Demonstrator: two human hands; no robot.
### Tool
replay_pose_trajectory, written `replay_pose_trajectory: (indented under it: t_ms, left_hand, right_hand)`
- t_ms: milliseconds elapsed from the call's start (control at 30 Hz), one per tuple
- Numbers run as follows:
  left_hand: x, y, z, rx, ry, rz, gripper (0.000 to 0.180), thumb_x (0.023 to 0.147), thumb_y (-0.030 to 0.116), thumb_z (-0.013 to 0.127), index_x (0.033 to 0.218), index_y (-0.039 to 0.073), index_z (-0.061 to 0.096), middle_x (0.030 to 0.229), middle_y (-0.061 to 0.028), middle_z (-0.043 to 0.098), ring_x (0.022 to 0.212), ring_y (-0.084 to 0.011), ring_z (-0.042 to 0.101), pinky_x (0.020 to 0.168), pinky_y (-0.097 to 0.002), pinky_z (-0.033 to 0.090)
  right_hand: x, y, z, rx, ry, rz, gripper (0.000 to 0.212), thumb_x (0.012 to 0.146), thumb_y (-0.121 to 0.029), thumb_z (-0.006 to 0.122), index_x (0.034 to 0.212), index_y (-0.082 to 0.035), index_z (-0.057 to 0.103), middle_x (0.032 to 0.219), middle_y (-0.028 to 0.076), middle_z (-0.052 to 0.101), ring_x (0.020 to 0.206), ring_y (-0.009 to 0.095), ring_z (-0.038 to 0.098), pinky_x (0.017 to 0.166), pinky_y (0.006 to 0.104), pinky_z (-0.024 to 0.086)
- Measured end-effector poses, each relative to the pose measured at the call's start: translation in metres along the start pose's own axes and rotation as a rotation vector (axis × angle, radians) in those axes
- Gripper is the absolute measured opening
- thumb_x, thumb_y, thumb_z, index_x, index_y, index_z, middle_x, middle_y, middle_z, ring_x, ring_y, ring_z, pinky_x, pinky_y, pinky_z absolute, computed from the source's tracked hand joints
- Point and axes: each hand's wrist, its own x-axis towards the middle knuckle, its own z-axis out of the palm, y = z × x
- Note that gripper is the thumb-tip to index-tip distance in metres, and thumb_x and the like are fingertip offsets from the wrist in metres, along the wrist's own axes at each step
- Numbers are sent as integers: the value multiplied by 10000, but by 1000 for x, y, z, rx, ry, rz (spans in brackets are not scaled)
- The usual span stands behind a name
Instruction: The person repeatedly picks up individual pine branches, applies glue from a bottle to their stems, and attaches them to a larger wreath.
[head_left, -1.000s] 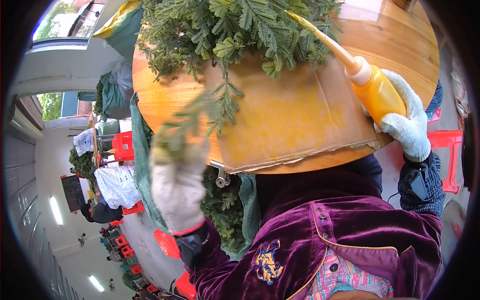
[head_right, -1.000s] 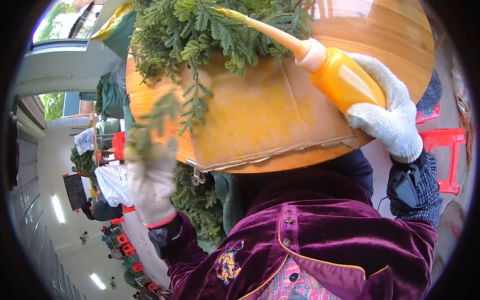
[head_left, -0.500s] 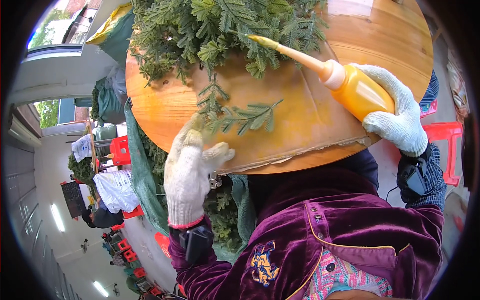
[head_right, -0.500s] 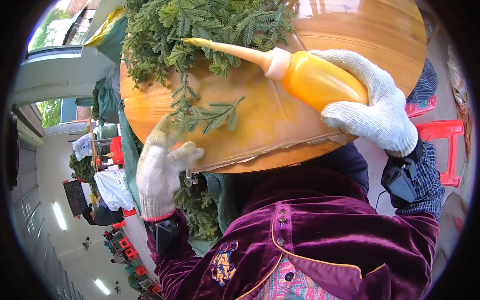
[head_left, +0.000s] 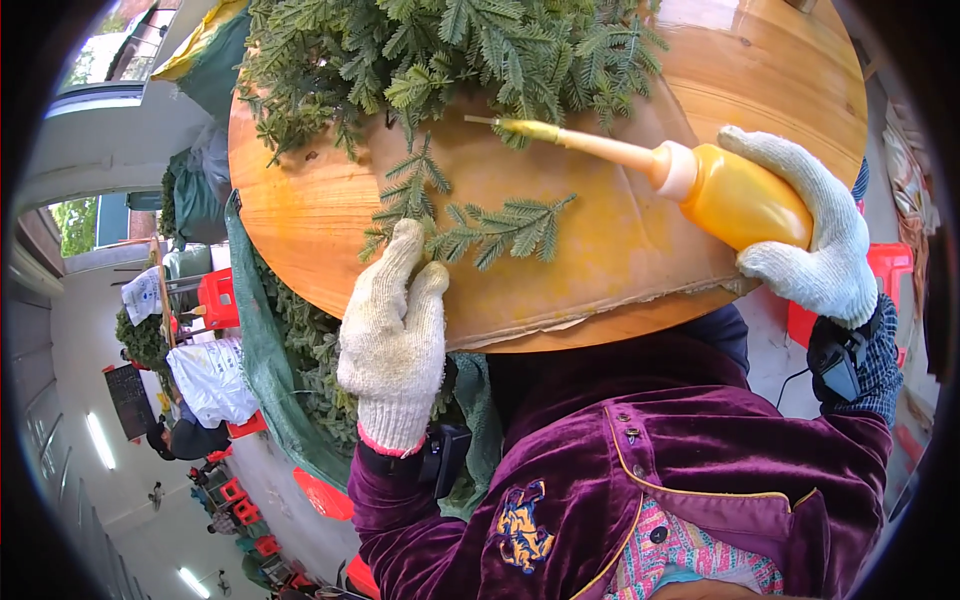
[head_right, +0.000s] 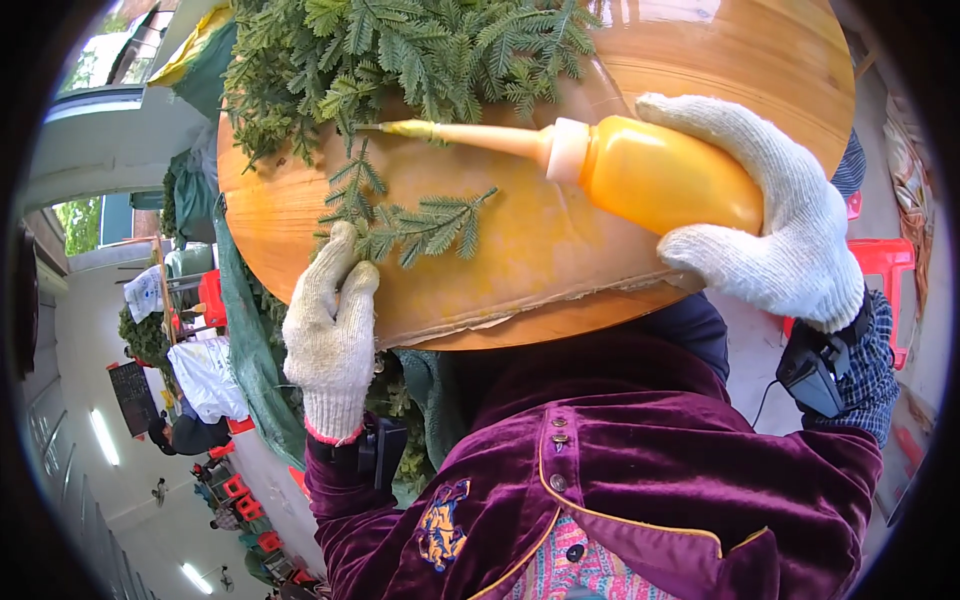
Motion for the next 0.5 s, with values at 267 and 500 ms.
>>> replay_pose_trajectory:
  t_ms: [267, 500]
  left_hand:
    - [6, -9, 4, -35, 18, 26, 383, 882, -34, 752, 1261, 2, 711, 1202, -159, 749, 1096, -279, 729, 966, -363, 557]
    - [12, -10, -1, 171, 51, 234, 400, 840, -27, 791, 1232, 18, 725, 1133, -148, 768, 1014, -303, 736, 910, -380, 567]
  right_hand:
    - [9, -8, -11, -166, -109, -48, 810, 747, -258, 887, 1429, 36, 564, 1400, 167, 640, 1282, 260, 622, 1114, 371, 459]
    - [0, -6, -9, -142, -114, -133, 827, 731, -285, 893, 1418, 45, 572, 1371, 181, 645, 1255, 284, 636, 1094, 386, 472]
